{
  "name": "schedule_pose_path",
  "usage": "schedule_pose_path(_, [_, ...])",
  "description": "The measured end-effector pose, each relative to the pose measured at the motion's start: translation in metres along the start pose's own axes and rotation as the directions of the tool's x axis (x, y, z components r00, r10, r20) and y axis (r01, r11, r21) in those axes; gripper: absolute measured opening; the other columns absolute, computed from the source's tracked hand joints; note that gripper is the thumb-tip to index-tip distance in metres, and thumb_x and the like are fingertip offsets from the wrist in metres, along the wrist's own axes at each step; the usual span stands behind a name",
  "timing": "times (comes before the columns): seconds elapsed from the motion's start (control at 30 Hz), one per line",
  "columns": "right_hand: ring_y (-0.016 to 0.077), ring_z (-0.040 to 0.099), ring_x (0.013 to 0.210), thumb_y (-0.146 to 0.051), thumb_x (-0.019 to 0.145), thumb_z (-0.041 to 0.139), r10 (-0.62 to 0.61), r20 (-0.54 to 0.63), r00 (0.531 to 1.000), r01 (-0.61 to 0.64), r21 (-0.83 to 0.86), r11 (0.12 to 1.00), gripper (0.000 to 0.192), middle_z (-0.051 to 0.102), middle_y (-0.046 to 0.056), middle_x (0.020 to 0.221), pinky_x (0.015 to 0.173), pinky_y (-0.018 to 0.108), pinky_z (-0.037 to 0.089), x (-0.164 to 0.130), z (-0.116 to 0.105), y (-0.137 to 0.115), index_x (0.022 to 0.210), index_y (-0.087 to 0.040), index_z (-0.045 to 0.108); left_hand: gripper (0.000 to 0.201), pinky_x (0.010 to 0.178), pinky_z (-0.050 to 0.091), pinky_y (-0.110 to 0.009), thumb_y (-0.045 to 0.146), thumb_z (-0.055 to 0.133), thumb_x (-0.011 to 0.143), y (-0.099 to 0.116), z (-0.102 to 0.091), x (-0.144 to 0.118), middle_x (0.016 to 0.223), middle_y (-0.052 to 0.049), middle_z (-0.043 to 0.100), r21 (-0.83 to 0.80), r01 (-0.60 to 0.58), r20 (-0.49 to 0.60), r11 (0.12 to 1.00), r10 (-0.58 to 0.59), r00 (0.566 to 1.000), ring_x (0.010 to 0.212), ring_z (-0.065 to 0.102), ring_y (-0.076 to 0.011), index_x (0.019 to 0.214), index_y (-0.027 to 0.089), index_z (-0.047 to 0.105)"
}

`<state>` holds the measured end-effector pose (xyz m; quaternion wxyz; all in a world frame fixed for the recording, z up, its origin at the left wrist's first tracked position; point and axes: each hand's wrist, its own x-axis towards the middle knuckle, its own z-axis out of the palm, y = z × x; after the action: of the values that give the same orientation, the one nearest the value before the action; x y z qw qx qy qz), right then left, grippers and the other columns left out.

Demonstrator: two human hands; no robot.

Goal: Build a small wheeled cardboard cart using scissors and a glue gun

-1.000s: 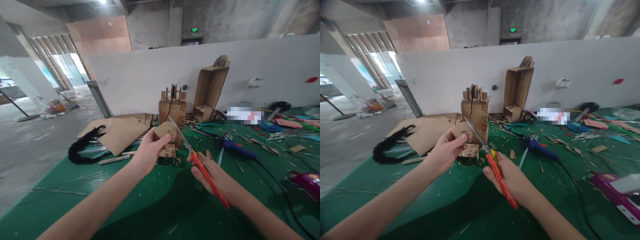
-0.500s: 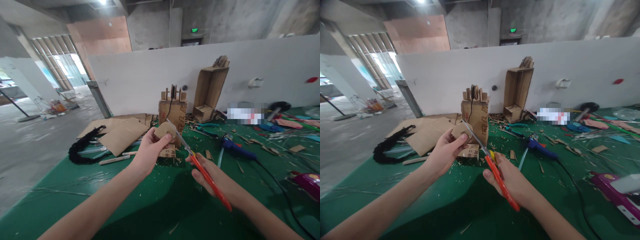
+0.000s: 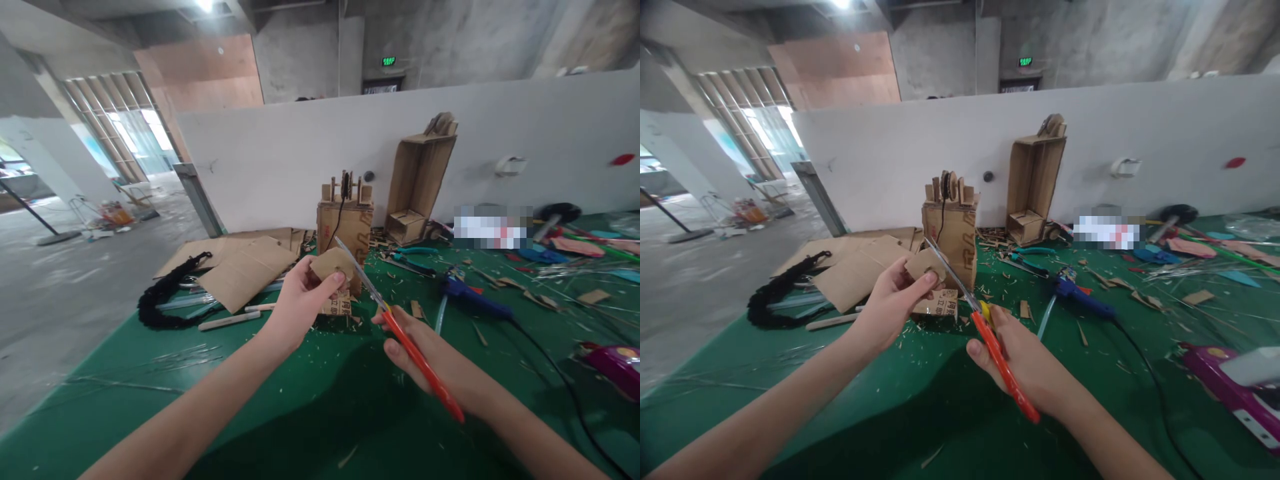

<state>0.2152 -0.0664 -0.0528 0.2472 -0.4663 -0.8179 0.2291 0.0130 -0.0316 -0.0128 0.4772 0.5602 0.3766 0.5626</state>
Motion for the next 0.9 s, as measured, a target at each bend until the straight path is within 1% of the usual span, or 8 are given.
schedule_pose_path(0.13, [0.0184, 0.053, 0.071, -0.053, 0.090, 0.032, 0.000, 0.007, 1.000, 0.000, -0.023, 1.000, 0.036, 0.054, 0.007, 0.091, 0.066, 0.037, 0.048, 0.0011, 0.0008, 0.0006, 0.080, -0.021, 0.045, 0.022, 0.061, 0.044, -0.021, 0.028, 0.067, 0.076, 0.0032, 0.0024, -0.0008, 0.077, 0.000, 0.063, 0.042, -0.015, -0.017, 0.999, 0.015, 1.000, 0.066, 0.056, -0.0094, 0.090, 0.015, 0.056])
schedule_pose_path(0.2, [0.0183, 0.053, 0.070, -0.053, 0.091, 0.030, 0.003, 0.015, 1.000, -0.002, -0.057, 0.998, 0.038, 0.054, 0.008, 0.090, 0.065, 0.037, 0.047, 0.0025, 0.0024, 0.0018, 0.079, -0.021, 0.046, 0.022, 0.062, 0.044, -0.021, 0.028, 0.067, 0.075, 0.0038, 0.0032, -0.0018, 0.077, 0.000, 0.063, 0.051, -0.011, -0.026, 0.999, 0.012, 1.000, 0.066, 0.057, -0.0098, 0.089, 0.015, 0.055])
schedule_pose_path(0.27, [0.0188, 0.054, 0.071, -0.053, 0.091, 0.030, 0.010, -0.002, 1.000, -0.010, -0.089, 0.996, 0.039, 0.055, 0.008, 0.090, 0.067, 0.037, 0.046, 0.0039, 0.0042, 0.0026, 0.078, -0.020, 0.047, 0.023, 0.063, 0.045, -0.021, 0.029, 0.066, 0.076, 0.0035, 0.0036, -0.0028, 0.079, 0.000, 0.064, 0.051, -0.004, -0.024, 0.999, 0.005, 1.000, 0.068, 0.057, -0.0107, 0.090, 0.015, 0.056])
schedule_pose_path(0.37, [0.0198, 0.057, 0.073, -0.052, 0.091, 0.033, 0.044, -0.041, 0.998, -0.048, -0.100, 0.994, 0.037, 0.058, 0.008, 0.088, 0.069, 0.037, 0.046, 0.0053, 0.0056, 0.0016, 0.082, -0.020, 0.050, 0.023, 0.066, 0.046, -0.023, 0.030, 0.065, 0.077, 0.0020, 0.0033, -0.0039, 0.083, -0.002, 0.065, 0.044, -0.007, -0.006, 0.999, 0.007, 1.000, 0.072, 0.059, -0.0119, 0.093, 0.016, 0.056])
schedule_pose_path(0.53, [0.0204, 0.059, 0.071, -0.049, 0.090, 0.038, 0.102, -0.059, 0.993, -0.107, -0.092, 0.990, 0.032, 0.061, 0.008, 0.084, 0.064, 0.034, 0.044, 0.0070, 0.0039, -0.0029, 0.090, -0.020, 0.052, 0.025, 0.066, 0.046, -0.024, 0.031, 0.066, 0.076, 0.0001, 0.0027, -0.0037, 0.081, -0.002, 0.066, 0.057, -0.018, -0.015, 0.998, 0.019, 1.000, 0.072, 0.059, -0.0131, 0.093, 0.016, 0.058])
schedule_pose_path(0.73, [0.0211, 0.059, 0.069, -0.052, 0.090, 0.036, 0.111, -0.061, 0.992, -0.117, -0.115, 0.986, 0.036, 0.062, 0.007, 0.081, 0.061, 0.033, 0.043, 0.0068, 0.0040, -0.0030, 0.092, -0.020, 0.052, 0.024, 0.065, 0.046, -0.024, 0.032, 0.065, 0.077, -0.0016, 0.0019, -0.0032, 0.082, -0.002, 0.065, 0.077, -0.028, -0.005, 0.997, 0.028, 1.000, 0.072, 0.059, -0.0131, 0.093, 0.017, 0.057])
schedule_pose_path(0.9, [0.0220, 0.061, 0.072, -0.053, 0.090, 0.033, 0.096, -0.066, 0.993, -0.104, -0.126, 0.987, 0.038, 0.063, 0.008, 0.083, 0.065, 0.035, 0.045, 0.0060, 0.0069, -0.0005, 0.096, -0.020, 0.052, 0.022, 0.063, 0.045, -0.022, 0.031, 0.064, 0.078, 0.0007, 0.0025, -0.0029, 0.082, -0.002, 0.064, 0.100, -0.020, -0.019, 0.995, 0.022, 1.000, 0.070, 0.057, -0.0118, 0.091, 0.016, 0.056])
